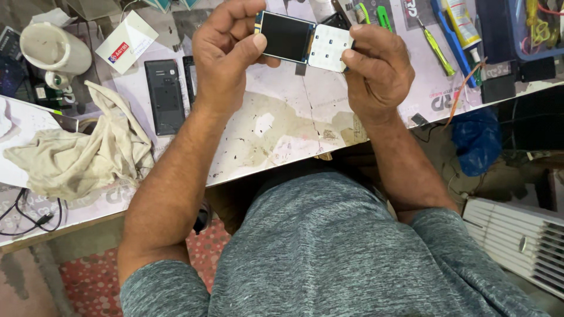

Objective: The person cleans a disassembled mobile phone with a green toothbrush, then works on the phone's internal board and screen assembly, peeling a label and repositioning components while handling the parts over a cluttered workbench.

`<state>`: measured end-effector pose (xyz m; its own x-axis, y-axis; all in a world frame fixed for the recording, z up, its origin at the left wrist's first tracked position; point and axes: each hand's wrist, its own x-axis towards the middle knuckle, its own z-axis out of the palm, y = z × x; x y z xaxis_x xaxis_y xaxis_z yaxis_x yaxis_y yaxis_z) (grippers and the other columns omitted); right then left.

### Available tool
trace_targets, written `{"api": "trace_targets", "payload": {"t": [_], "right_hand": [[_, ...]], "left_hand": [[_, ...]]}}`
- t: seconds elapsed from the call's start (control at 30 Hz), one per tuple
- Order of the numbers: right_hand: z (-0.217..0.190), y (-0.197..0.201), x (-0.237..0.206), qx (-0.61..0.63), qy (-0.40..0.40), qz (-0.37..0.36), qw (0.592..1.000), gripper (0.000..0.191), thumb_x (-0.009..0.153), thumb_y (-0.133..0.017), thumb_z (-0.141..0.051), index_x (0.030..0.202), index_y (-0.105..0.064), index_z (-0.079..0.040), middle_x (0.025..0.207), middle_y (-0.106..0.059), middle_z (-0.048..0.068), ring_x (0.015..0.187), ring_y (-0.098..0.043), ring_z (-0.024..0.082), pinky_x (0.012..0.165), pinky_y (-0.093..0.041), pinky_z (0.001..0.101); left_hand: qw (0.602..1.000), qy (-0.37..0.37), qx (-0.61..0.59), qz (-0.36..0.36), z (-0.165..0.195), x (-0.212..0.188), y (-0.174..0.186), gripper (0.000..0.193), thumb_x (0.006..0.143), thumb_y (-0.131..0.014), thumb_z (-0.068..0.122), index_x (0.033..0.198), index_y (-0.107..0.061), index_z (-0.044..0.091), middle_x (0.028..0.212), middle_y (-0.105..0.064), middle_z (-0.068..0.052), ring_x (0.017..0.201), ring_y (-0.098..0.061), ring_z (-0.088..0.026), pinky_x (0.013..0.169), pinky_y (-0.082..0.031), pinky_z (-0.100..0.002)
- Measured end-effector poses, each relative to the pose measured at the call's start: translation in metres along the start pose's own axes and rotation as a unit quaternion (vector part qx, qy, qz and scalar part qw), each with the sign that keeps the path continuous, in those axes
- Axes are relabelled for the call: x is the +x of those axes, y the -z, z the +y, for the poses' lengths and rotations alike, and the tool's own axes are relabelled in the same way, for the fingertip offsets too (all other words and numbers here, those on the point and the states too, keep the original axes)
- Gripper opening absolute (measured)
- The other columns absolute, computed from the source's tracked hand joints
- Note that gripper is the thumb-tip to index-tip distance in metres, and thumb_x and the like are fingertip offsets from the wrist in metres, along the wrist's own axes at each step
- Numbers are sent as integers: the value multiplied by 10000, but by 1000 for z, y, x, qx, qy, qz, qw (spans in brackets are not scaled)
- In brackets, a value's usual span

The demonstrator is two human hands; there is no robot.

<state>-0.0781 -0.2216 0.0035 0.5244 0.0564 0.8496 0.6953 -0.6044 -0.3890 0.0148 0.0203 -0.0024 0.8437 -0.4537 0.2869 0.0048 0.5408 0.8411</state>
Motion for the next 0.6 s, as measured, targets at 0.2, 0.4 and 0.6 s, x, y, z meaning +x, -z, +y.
{"api": "trace_targets", "payload": {"t": [0.2, 0.4, 0.6], "right_hand": [[6, -5, -6, 29, -34, -10, 999, 514, 907, -648, 244, 1300, -637, -87, 1439, -604, 153, 1149, -701, 253, 919, -622, 328], [4, -14, -12, 192, -98, -20, 976, 775, 841, -590, 199, 1541, -380, -58, 1522, -521, 199, 1332, -616, 257, 1050, -577, 355], [2, -13, -12, 188, -115, -46, 974, 798, 946, -784, 156, 1587, -356, -51, 1450, -610, 183, 1253, -673, 234, 1070, -599, 345]], "left_hand": [[1000, -11, 24, 7, -2, -1, 1, 293, 1071, -662, 3, 1357, -603, -19, 1081, -757, -134, 838, -734, -159, 735, -650, -299], [999, -9, 42, 28, 2, 0, 0, 284, 1065, -650, -16, 1345, -605, -41, 1123, -749, -135, 845, -726, -153, 764, -645, -300], [999, -23, 40, 7, 2, 2, 0, 287, 1064, -639, -40, 1348, -592, -43, 1123, -743, -143, 883, -730, -155, 775, -649, -300]]}}
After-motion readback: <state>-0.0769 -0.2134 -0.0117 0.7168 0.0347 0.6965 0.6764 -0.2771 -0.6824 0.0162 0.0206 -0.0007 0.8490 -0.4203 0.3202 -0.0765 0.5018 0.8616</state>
